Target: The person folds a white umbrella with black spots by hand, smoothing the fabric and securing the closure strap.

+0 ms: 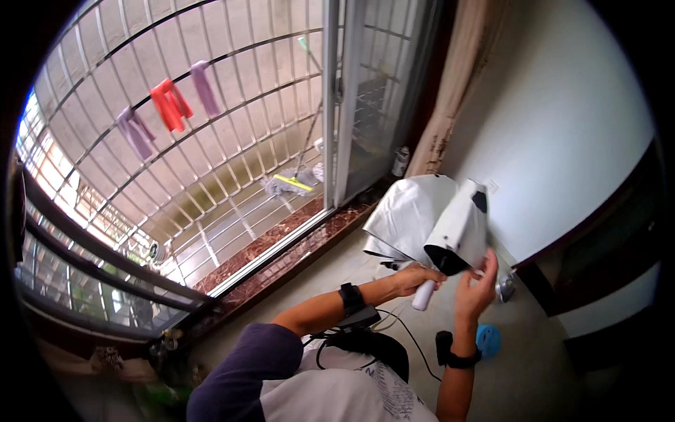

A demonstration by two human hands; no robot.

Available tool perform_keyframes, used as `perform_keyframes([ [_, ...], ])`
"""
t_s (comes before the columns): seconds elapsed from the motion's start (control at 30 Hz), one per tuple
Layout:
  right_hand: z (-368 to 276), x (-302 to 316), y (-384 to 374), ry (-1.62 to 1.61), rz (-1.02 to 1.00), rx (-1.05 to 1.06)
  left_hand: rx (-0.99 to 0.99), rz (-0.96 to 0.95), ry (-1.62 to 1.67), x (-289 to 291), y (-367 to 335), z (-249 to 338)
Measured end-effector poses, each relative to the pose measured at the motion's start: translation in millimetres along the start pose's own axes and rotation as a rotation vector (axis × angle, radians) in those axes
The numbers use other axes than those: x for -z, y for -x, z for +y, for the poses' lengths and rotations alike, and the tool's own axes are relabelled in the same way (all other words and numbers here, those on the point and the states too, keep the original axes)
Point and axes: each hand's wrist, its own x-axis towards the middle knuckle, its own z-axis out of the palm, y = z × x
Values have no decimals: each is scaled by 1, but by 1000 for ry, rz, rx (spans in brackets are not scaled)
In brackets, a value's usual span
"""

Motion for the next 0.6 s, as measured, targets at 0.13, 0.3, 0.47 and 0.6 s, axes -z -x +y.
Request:
perform_keyframes([
  [0.13,-12,-18,-11,-36,-103,71,-110,92,-156,24,-5,-7],
  [0.3,25,-3,-21,-53,162,55,-106,130,62,21,-1,15],
  [0.47,27,-6,-7,-169,162,-126,-109,140,8,25,-3,13],
  [0.6,23,-7,-16,-609,-195,-630,-215,199,-94,37,-6,9],
])
